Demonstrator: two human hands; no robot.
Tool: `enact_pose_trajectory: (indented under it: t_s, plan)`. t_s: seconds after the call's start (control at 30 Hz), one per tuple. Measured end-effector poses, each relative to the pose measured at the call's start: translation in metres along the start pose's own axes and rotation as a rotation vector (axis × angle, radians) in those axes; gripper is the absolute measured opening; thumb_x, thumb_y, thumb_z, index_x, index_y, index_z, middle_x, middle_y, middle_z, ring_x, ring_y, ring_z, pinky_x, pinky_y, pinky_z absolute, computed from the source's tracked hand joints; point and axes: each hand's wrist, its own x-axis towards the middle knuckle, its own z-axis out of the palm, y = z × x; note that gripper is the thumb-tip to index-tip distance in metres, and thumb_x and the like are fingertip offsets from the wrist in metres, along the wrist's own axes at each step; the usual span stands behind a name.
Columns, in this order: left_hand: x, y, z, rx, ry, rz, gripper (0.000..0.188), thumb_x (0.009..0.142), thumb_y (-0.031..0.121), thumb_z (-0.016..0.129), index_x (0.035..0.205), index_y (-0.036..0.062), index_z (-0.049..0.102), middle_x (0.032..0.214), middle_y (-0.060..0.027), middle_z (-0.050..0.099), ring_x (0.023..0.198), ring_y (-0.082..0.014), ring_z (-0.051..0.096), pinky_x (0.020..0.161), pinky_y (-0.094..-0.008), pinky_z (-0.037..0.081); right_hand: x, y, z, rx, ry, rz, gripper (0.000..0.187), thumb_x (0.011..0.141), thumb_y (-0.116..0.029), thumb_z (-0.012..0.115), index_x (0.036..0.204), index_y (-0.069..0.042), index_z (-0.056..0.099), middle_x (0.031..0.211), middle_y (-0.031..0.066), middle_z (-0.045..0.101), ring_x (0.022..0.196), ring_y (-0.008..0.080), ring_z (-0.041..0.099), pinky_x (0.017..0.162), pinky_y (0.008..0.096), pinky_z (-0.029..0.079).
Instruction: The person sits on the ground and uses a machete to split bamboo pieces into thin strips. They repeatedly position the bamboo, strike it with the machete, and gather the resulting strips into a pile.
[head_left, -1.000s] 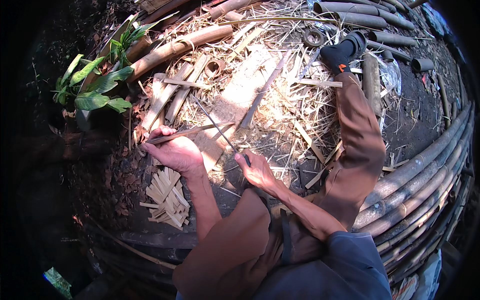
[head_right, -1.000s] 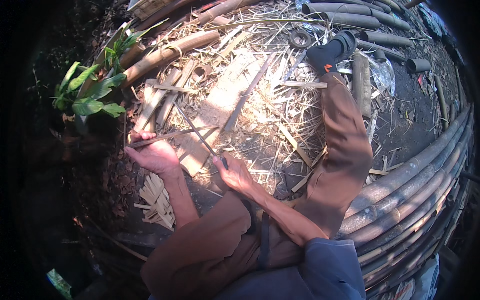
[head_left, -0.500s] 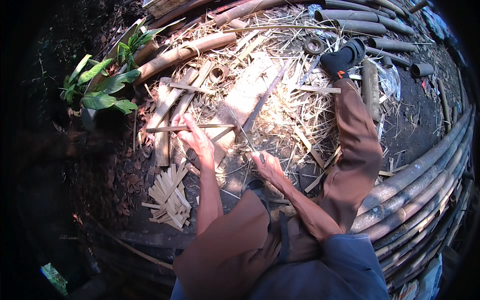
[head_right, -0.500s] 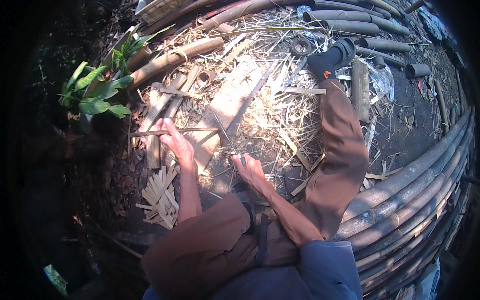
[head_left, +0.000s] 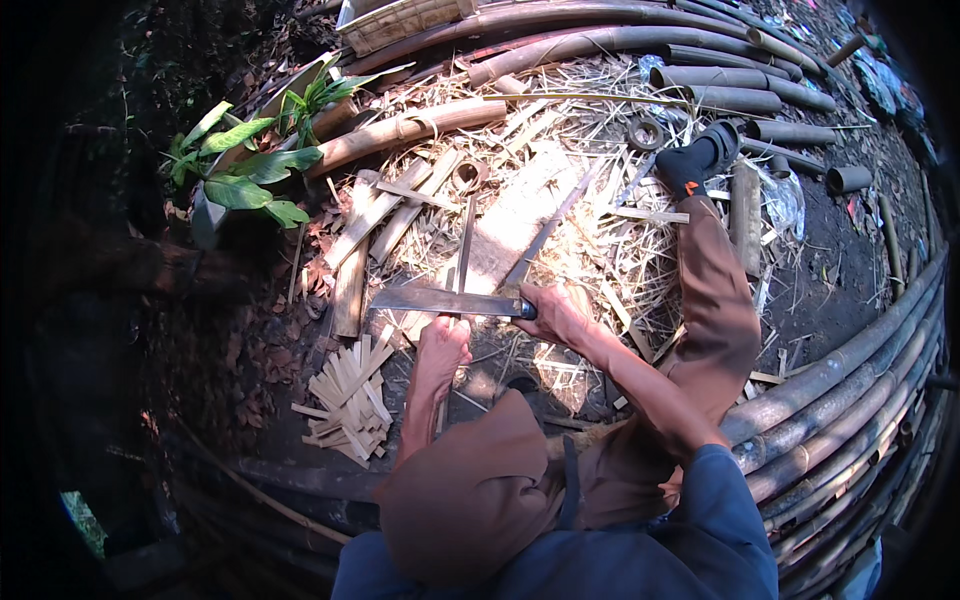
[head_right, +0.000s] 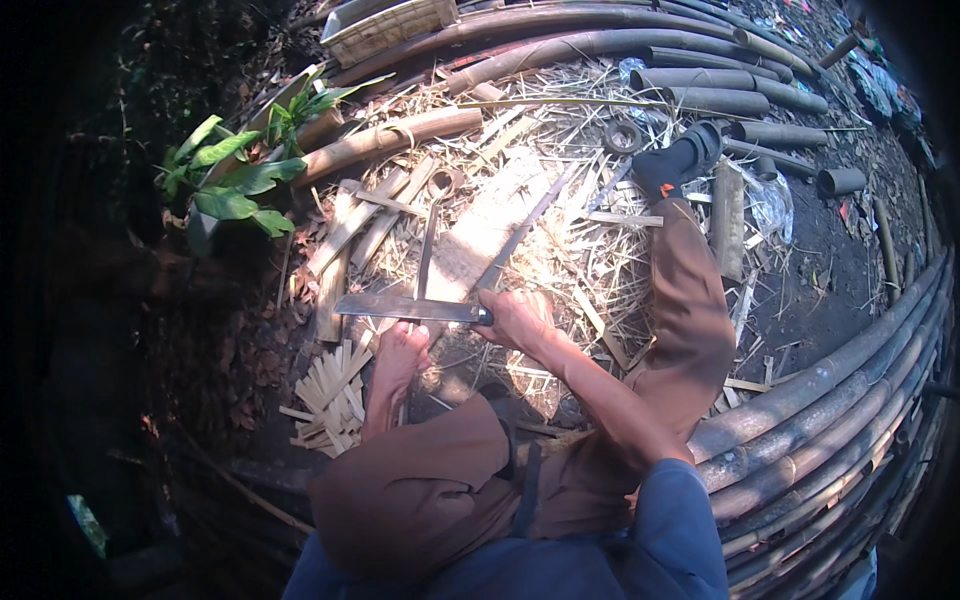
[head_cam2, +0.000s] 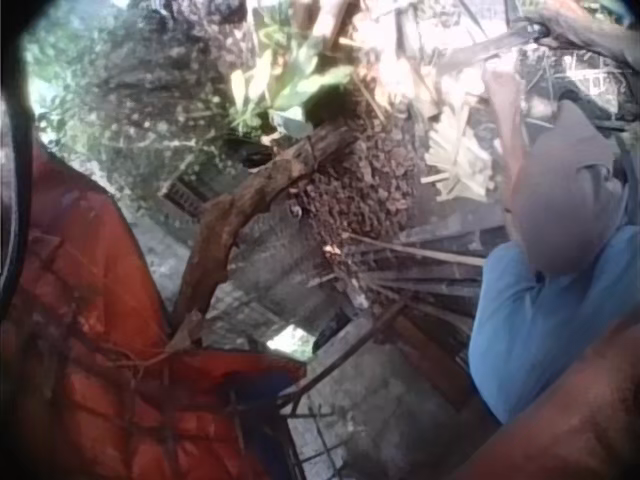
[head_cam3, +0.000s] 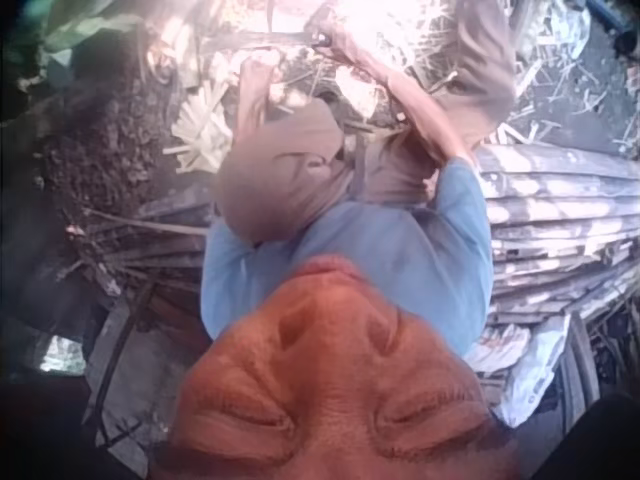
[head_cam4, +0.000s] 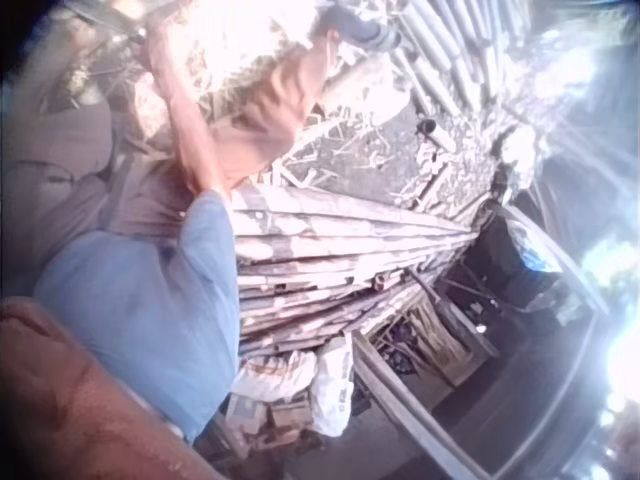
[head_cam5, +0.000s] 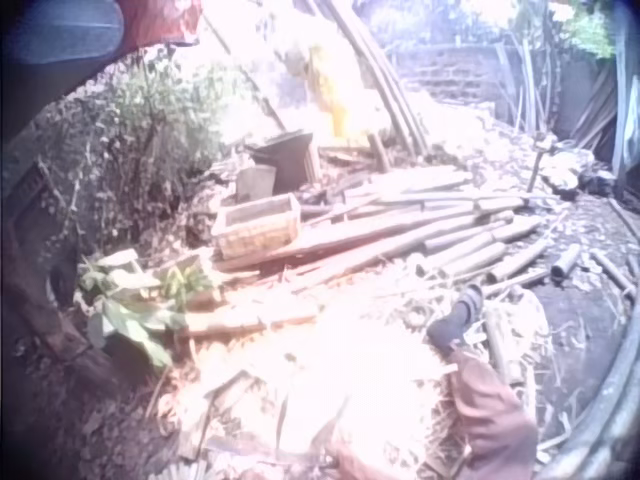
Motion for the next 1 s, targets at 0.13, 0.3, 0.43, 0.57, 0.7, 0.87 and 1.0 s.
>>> enact_pose_trajectory:
  t_s: [0.13, 0.3, 0.43, 0.57, 0.7, 0.87, 1.0]
  plan:
    - [-0.059, 0.011, 0.004, 0.004, -0.229, -0.058, 0.04, 0.099, 0.013, 0.047, 0.138, 0.0017, 0.044, 0.07, 0.002, 0.046, 0.052, -0.0067, 0.042, 0.049, -0.0227, 0.042, 0.031, 0.071, -0.051, 0.153, 0.191, 0.471, 0.025, 0.083, -0.032, 0.061, 0.081, -0.007, 0.062, 0.056, 0.0086, 0.06, 0.052, 0.0243, 0.061, 0.051, 0.0428, 0.049]
    - [-0.057, 0.006, -0.006, -0.284, -0.114, -0.142, 0.037, 0.103, 0.03, 0.044, 0.127, 0.0016, 0.048, 0.066, 0.0004, 0.044, 0.049, -0.0073, 0.042, 0.048, -0.0237, 0.044, -0.004, 0.024, -0.041, 0.13, 0.226, 0.188, 0.028, 0.081, -0.032, 0.062, 0.081, -0.004, 0.059, 0.057, 0.0179, 0.059, 0.051, 0.0317, 0.061, 0.052, 0.043, 0.05]
    - [-0.035, 0.025, 0.003, -0.241, -0.084, -0.114, 0.039, 0.104, 0.034, 0.043, 0.124, 0.0015, 0.047, 0.062, 0.0001, 0.042, 0.046, -0.0076, 0.04, 0.046, -0.0244, 0.043, -0.031, -0.006, -0.003, 0.19, 0.158, -0.131, 0.032, 0.076, -0.032, 0.071, 0.081, -0.005, 0.054, 0.058, 0.0173, 0.056, 0.056, 0.0328, 0.061, 0.055, 0.0434, 0.047]
    - [-0.071, 0.031, 0.002, -0.259, -0.174, -0.03, 0.049, 0.103, 0.033, 0.045, 0.14, 0.0014, 0.039, 0.06, 0.0002, 0.043, 0.039, -0.0065, 0.039, 0.038, -0.023, 0.039, 0.0, 0.057, -0.046, 0.209, 0.178, 0.367, 0.027, 0.08, -0.031, 0.062, 0.076, -0.004, 0.057, 0.057, 0.0101, 0.058, 0.052, 0.0222, 0.058, 0.053, 0.0397, 0.047]
    - [-0.029, 0.007, -0.013, -0.253, 0.004, 0.494, 0.031, 0.1, 0.026, 0.051, 0.116, -0.0006, 0.047, 0.068, -0.0016, 0.048, 0.041, -0.0065, 0.043, 0.044, -0.0239, 0.044, -0.009, 0.059, -0.022, 0.366, 0.32, 0.337, 0.033, 0.081, -0.032, 0.059, 0.076, 0.0, 0.059, 0.059, 0.0125, 0.059, 0.053, 0.0229, 0.056, 0.054, 0.0386, 0.046]
    - [0.085, 0.0, -0.009, -0.097, 0.21, 0.676, 0.023, 0.104, 0.017, 0.04, 0.097, -0.0007, 0.054, 0.085, -0.0052, 0.059, 0.083, -0.0096, 0.051, 0.076, -0.0271, 0.043, -0.054, 0.016, 0.035, 0.507, 0.144, 0.585, 0.041, 0.085, -0.037, 0.063, 0.097, 0.002, 0.059, 0.074, 0.0257, 0.065, 0.077, 0.0385, 0.067, 0.068, 0.0442, 0.05]
    - [0.112, -0.041, -0.013, -0.09, 0.353, 0.599, 0.022, 0.103, 0.012, 0.041, 0.104, -0.003, 0.057, 0.102, -0.0099, 0.064, 0.09, -0.0144, 0.056, 0.083, -0.0286, 0.045, -0.081, -0.003, 0.065, 0.517, 0.247, 0.423, 0.032, 0.089, -0.033, 0.065, 0.107, -0.007, 0.056, 0.069, 0.018, 0.06, 0.063, 0.0351, 0.063, 0.06, 0.0424, 0.047]
